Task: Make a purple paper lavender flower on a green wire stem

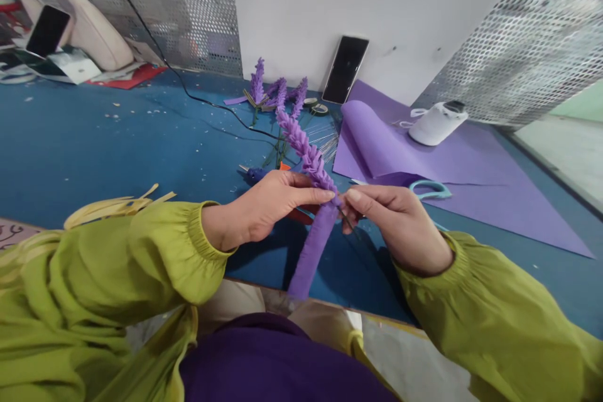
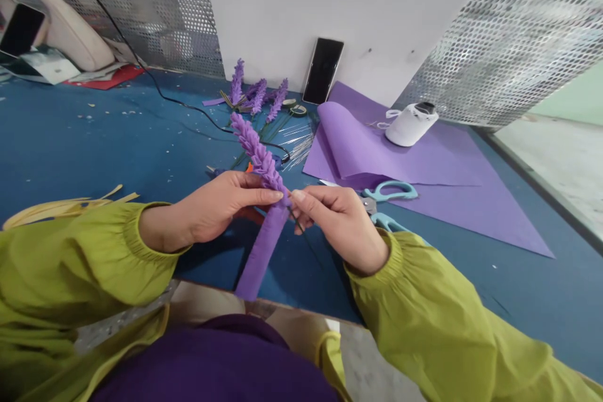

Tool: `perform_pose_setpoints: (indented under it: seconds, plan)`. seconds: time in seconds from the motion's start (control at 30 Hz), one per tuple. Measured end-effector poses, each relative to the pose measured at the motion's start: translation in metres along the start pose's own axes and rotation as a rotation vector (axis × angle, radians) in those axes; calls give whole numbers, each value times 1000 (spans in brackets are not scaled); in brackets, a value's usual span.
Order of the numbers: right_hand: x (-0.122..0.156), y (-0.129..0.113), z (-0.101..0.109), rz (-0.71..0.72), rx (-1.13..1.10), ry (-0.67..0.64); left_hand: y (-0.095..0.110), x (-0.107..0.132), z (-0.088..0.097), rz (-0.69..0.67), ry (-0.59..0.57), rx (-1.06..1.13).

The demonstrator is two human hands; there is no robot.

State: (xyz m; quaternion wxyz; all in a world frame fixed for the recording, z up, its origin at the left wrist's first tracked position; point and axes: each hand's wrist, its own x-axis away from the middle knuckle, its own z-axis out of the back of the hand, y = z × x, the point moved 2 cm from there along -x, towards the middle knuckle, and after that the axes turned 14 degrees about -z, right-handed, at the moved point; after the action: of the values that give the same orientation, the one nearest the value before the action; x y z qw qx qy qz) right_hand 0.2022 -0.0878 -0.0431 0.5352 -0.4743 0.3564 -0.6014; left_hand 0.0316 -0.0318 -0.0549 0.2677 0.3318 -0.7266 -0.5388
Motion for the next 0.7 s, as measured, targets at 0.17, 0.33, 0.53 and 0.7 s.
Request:
perform_pose_setpoints:
  seconds: [0.17,0.33,0.53,0.7]
  plan:
    - [0,0,3,-51,36,-53,6,-3,5,-21,54,-13]
    - [1,-2,-3,-55,93,-108,11,-1,2,-36,54,-110]
    - [-7,3,8,229,387,72,36,-1,19,-91,98,-128]
    - [-22,7,15,671,958,359,61,-1,62,-170,209,-67]
